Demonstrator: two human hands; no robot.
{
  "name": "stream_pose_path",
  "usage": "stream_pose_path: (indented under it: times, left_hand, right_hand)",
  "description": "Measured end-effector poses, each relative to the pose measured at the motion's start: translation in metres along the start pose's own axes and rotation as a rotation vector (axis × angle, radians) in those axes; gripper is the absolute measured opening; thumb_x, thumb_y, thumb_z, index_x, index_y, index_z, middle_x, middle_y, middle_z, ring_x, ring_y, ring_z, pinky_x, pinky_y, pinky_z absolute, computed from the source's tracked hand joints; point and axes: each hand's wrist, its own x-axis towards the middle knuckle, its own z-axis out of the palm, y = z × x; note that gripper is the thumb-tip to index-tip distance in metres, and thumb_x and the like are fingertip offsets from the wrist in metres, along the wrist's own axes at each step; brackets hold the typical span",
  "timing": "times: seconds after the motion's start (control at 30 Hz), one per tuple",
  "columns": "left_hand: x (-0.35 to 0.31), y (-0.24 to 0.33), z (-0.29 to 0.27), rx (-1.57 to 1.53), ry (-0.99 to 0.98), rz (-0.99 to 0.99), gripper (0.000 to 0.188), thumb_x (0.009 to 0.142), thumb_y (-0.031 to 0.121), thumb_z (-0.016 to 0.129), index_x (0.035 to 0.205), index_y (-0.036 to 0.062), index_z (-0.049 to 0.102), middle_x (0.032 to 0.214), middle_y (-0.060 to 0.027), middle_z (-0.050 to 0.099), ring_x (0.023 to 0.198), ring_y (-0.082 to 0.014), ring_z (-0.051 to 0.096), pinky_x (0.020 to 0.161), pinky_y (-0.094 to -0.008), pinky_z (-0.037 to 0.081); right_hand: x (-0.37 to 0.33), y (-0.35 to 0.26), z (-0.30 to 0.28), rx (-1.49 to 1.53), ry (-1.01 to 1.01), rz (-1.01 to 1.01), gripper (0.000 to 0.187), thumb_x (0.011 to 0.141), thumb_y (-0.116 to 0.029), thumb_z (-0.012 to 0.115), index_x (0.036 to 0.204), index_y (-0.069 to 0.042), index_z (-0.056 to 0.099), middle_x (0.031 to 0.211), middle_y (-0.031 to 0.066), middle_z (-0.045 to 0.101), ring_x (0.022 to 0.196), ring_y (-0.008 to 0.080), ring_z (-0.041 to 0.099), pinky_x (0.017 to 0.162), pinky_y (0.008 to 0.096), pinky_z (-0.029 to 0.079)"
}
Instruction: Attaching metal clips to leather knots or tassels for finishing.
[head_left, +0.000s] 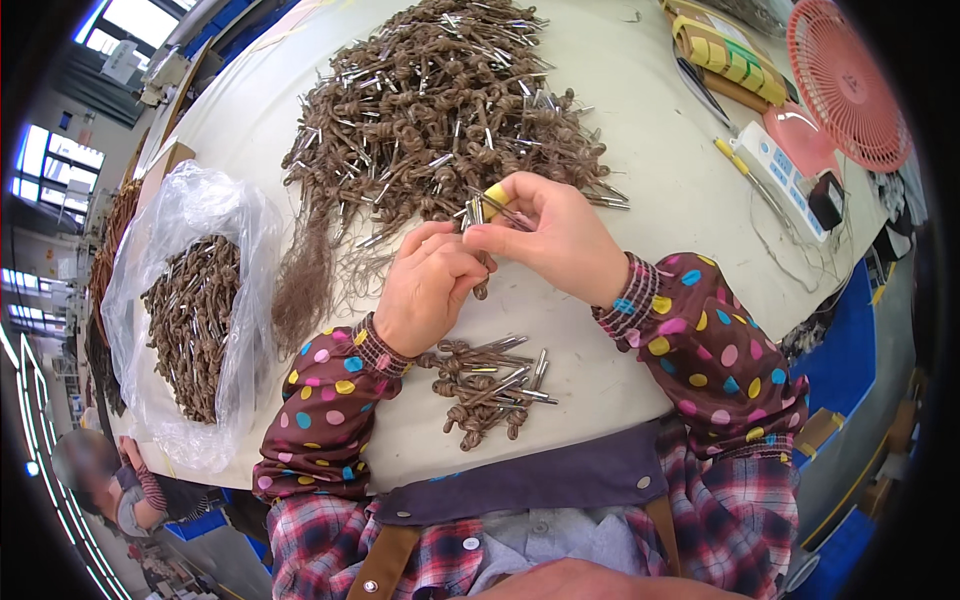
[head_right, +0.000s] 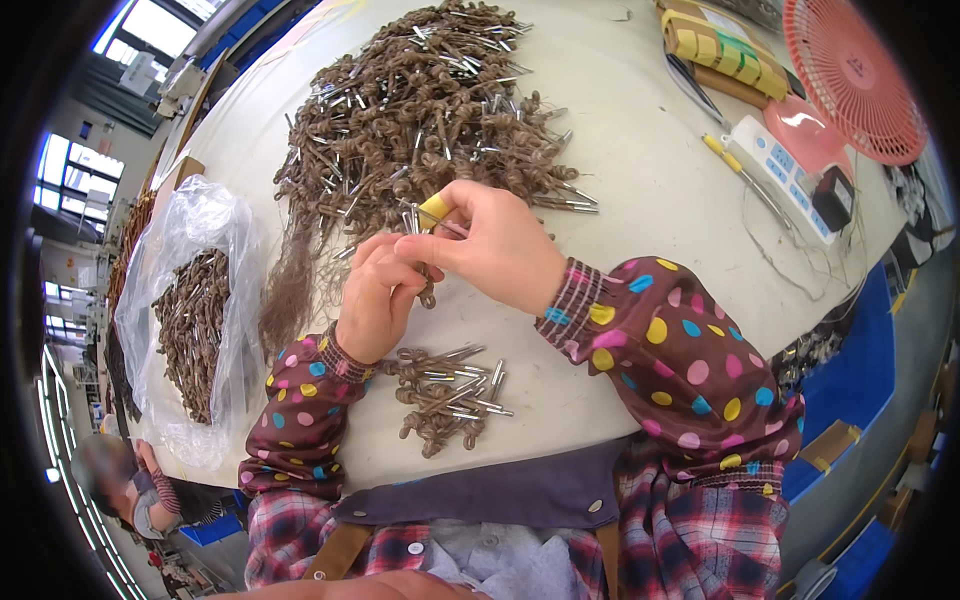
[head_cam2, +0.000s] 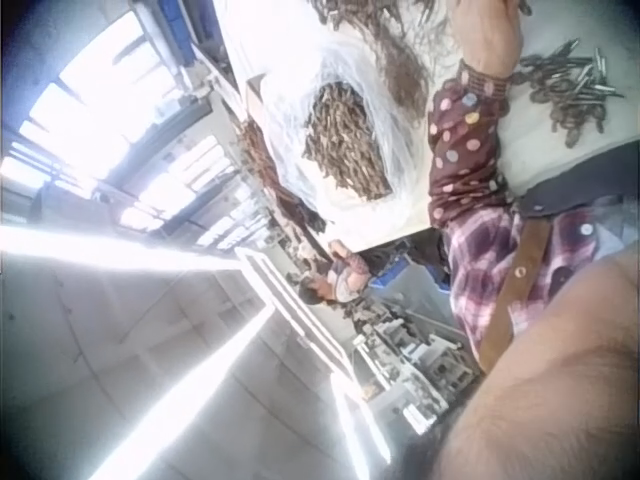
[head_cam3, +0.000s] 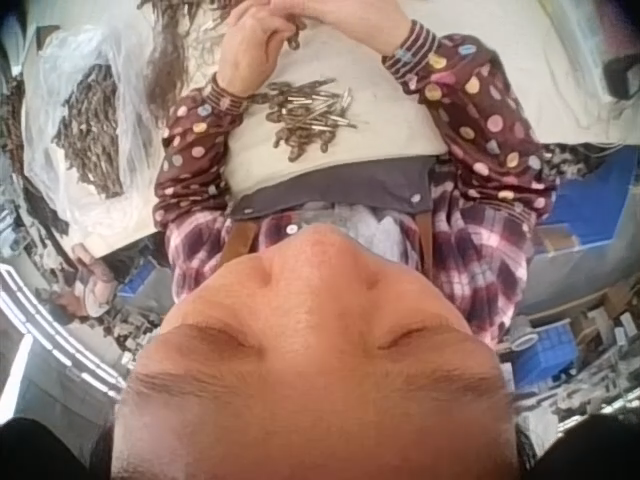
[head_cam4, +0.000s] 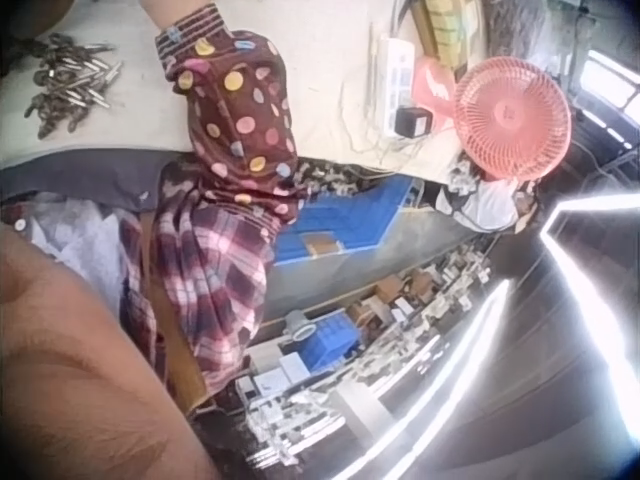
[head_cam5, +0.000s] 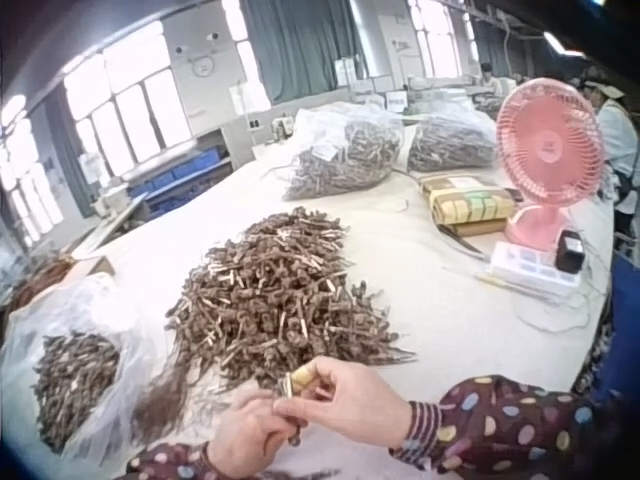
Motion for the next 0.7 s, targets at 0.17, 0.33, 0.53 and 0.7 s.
stream_pose_path:
  times: [0.17, 0.33, 0.53, 0.7]
  left_hand:
    - [-0.006, 0.011, 0.001, -0.323, 0.010, -0.275, 0.006, 0.096, 0.003, 0.045, 0.098, 0.0059, 0.041, 0.090, -0.0111, 0.063, 0.082, -0.0209, 0.062, 0.085, -0.0361, 0.046]
    - [-0.009, 0.011, 0.002, -0.762, 0.009, -0.515, 0.005, 0.098, 0.007, 0.043, 0.100, 0.0041, 0.040, 0.092, -0.0139, 0.062, 0.083, -0.0153, 0.061, 0.076, -0.0283, 0.049]
    - [-0.005, 0.004, -0.002, -0.274, 0.041, -0.289, 0.006, 0.098, 0.008, 0.047, 0.098, 0.0023, 0.046, 0.094, -0.0095, 0.065, 0.082, -0.0129, 0.061, 0.075, -0.0278, 0.050]
    - [0.002, 0.002, -0.006, -0.483, 0.331, -0.500, 0.005, 0.097, 0.008, 0.047, 0.100, 0.0029, 0.047, 0.092, -0.0074, 0.062, 0.075, -0.0107, 0.056, 0.070, -0.0248, 0.048]
  right_hand:
    - [0.001, -0.006, -0.010, 0.016, -0.091, 0.054, 0.025, 0.082, -0.021, 0.071, 0.085, 0.002, 0.061, 0.065, -0.0008, 0.054, 0.060, 0.0050, 0.044, 0.053, 0.0226, 0.038]
    - [0.002, -0.001, -0.011, 0.099, -0.135, 0.029, 0.020, 0.082, -0.016, 0.069, 0.086, 0.003, 0.062, 0.064, -0.0014, 0.053, 0.060, 0.0045, 0.043, 0.054, 0.0214, 0.037]
    - [0.000, -0.009, -0.012, -0.008, -0.158, 0.024, 0.014, 0.087, -0.014, 0.067, 0.088, -0.001, 0.060, 0.076, -0.0040, 0.056, 0.069, 0.0015, 0.046, 0.060, 0.0195, 0.039]
    - [0.000, -0.006, -0.013, -0.143, -0.045, 0.017, 0.019, 0.085, -0.015, 0.070, 0.083, -0.002, 0.056, 0.073, -0.0039, 0.054, 0.065, 0.0018, 0.045, 0.057, 0.0202, 0.039]
